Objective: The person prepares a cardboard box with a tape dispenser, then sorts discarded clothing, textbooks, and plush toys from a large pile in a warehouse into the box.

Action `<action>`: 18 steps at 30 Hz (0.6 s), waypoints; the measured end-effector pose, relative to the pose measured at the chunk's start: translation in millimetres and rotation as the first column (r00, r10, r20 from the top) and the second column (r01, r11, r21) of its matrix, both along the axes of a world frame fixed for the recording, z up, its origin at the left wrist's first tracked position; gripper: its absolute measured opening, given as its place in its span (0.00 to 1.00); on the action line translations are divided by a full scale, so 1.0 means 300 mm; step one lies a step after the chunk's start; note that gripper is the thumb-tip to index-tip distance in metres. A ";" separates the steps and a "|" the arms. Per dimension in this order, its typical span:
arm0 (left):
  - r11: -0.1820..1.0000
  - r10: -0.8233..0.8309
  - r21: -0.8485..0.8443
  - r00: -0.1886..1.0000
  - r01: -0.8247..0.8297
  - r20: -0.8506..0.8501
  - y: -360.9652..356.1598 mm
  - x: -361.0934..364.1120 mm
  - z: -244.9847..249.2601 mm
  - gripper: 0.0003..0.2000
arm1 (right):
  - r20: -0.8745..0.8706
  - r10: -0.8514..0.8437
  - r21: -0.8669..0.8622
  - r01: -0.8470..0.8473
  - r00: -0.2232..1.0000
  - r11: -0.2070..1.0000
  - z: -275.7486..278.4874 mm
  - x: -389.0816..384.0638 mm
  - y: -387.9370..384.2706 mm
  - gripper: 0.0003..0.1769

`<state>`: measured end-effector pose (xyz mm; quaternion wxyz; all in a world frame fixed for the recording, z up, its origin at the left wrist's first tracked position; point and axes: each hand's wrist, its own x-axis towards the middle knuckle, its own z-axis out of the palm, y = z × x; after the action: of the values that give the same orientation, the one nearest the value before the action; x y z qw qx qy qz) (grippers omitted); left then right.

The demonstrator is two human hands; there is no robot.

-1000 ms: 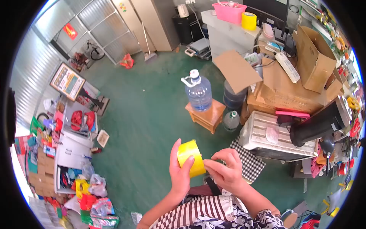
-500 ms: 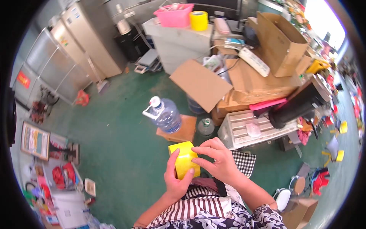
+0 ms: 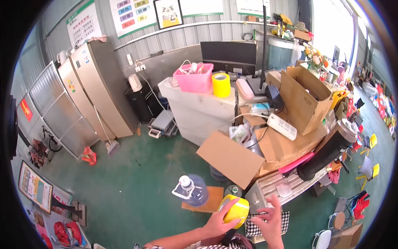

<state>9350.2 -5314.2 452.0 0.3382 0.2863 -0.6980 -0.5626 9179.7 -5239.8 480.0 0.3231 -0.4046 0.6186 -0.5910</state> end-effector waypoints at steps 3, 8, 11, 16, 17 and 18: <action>0.997 -0.079 -0.023 0.994 0.078 -0.072 -0.112 -0.029 -0.007 0.35 | 0.161 -0.304 -0.009 0.310 0.939 0.951 0.025 -0.111 0.096 0.40; 0.945 0.166 0.285 0.986 -0.162 0.008 -0.455 -0.081 0.001 0.33 | 0.166 -0.615 0.106 0.606 0.771 0.789 0.000 -0.295 0.449 0.22; 0.872 0.172 0.470 0.985 -0.137 -0.032 -0.673 -0.060 0.063 0.43 | 0.083 -0.699 0.182 0.679 0.710 0.711 -0.212 -0.483 0.715 0.27; 0.873 0.297 -0.487 0.830 -0.035 0.472 -1.101 -0.100 0.095 0.48 | 0.042 -0.828 0.409 0.747 0.559 0.525 -0.509 -0.484 0.938 0.25; 0.836 0.365 -0.547 0.788 -0.044 0.495 -1.163 -0.117 0.144 0.49 | 0.006 -0.816 0.479 0.715 0.578 0.509 -0.561 -0.459 0.966 0.25; 0.792 0.436 -0.609 0.747 -0.053 0.502 -1.241 -0.143 0.205 0.50 | -0.182 -0.706 0.534 0.671 0.685 0.514 -0.692 -0.444 1.041 0.24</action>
<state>9307.2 -5686.5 513.6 0.2322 0.4360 -0.8555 -0.1553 9046.5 -4927.5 272.3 0.1839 0.0054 0.8622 -0.4720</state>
